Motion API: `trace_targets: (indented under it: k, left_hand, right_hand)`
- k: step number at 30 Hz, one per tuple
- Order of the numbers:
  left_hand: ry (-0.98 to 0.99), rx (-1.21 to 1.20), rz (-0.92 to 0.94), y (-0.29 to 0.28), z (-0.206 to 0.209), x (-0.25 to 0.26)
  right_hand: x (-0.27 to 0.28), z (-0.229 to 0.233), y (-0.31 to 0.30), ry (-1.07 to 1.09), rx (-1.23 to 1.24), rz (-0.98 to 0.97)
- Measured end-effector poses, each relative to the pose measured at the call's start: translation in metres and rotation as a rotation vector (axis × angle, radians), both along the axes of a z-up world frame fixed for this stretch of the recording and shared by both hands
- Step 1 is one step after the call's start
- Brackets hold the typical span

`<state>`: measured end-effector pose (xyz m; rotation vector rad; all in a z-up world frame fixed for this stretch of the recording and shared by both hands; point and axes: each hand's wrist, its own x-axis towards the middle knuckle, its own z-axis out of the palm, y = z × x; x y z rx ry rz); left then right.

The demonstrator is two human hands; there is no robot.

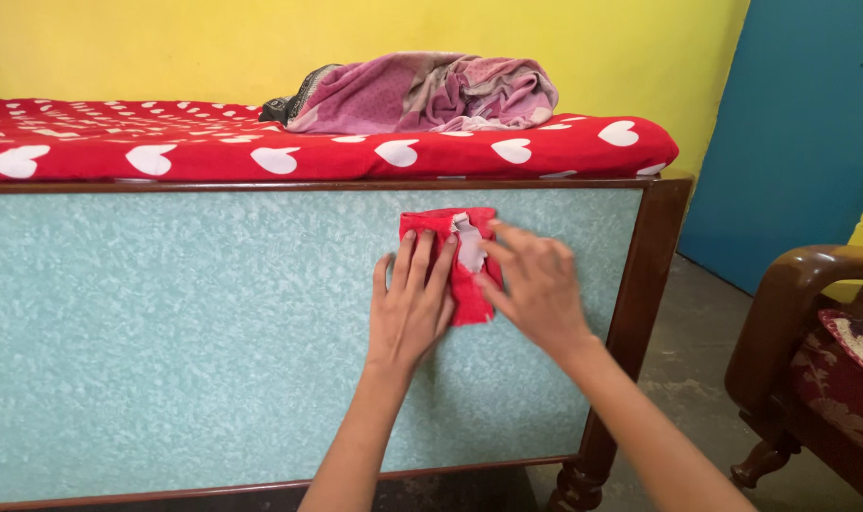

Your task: The person wipes the side panel and corner post of a bed frame using a red cloth, then picks up a spray bottle and continues wiping the surface.

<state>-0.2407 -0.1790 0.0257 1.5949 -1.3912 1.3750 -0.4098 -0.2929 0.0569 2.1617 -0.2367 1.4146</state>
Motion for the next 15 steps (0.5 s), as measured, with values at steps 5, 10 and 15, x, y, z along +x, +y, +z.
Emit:
trace_targets:
  k: [5,10,15]
  left_hand:
    - [-0.026,0.012,0.093,-0.016,-0.013,-0.002]
    - [0.022,0.127,0.027,-0.038,-0.021,-0.013]
    - [-0.021,0.242,-0.009,-0.084,-0.018,-0.064]
  right_hand:
    - [-0.051,-0.018,-0.053,-0.216,0.143,-0.251]
    - [-0.099,-0.045,-0.094,-0.232,0.431,-0.273]
    - [-0.100,-0.053,-0.105,-0.186,0.549,-0.193]
